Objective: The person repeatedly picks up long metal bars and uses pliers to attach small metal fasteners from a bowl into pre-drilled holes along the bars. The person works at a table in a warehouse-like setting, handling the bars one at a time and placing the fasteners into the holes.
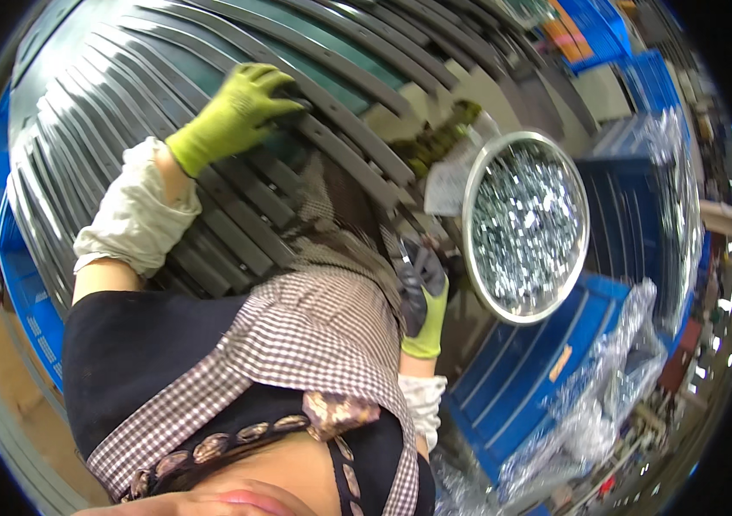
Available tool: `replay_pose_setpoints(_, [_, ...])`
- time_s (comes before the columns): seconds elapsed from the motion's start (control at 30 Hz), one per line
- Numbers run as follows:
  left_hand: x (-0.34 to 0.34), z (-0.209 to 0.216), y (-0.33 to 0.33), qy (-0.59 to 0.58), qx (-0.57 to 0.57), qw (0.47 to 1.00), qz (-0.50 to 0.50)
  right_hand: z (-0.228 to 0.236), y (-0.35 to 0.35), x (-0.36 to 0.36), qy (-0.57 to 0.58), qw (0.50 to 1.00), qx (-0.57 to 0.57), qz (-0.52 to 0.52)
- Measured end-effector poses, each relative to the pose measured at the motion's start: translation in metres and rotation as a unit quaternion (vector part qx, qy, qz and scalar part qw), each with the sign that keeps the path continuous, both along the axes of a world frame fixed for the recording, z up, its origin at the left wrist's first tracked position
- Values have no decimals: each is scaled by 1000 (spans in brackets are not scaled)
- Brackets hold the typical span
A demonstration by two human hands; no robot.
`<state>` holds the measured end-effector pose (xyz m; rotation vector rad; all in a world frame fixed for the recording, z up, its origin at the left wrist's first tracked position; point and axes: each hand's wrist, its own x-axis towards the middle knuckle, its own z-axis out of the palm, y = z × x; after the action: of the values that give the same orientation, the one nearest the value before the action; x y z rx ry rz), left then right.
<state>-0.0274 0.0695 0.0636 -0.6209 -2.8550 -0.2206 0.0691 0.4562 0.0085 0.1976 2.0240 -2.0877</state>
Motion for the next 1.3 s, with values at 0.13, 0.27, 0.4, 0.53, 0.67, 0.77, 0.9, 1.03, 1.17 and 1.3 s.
replay_pose_setpoints(0.13, [-6,-6,-2,12,9,1000,12,4,-3,-3,-91,982,-155,-55])
replay_pose_setpoints(0.27, [-7,-9,-3,-12,10,1000,6,3,7,-1,-59,995,-78,20])
replay_pose_setpoints(0.4, [-7,-8,-1,-16,7,1000,6,20,0,-2,-14,995,-86,48])
replay_pose_setpoints(0.53, [-8,-7,-1,-28,16,999,5,6,7,-5,-65,991,-104,56])
replay_pose_setpoints(0.67, [-9,-12,-9,-49,19,999,-4,10,6,-7,-78,992,-83,52])
replay_pose_setpoints(0.77, [-9,-10,-12,-54,9,999,-4,20,0,-8,-72,992,-92,43])
replay_pose_setpoints(0.9, [-5,4,-6,-49,56,997,-15,15,3,-7,-83,989,-119,35])
replay_pose_setpoints(1.03, [9,38,22,-79,236,966,-67,19,0,-9,-52,991,-110,52])
replay_pose_setpoints(1.17, [39,95,70,-163,446,853,-218,4,8,-17,-74,985,-139,77])
replay_pose_setpoints(1.3, [71,158,135,-275,422,755,-421,18,4,-8,-100,976,-187,44])
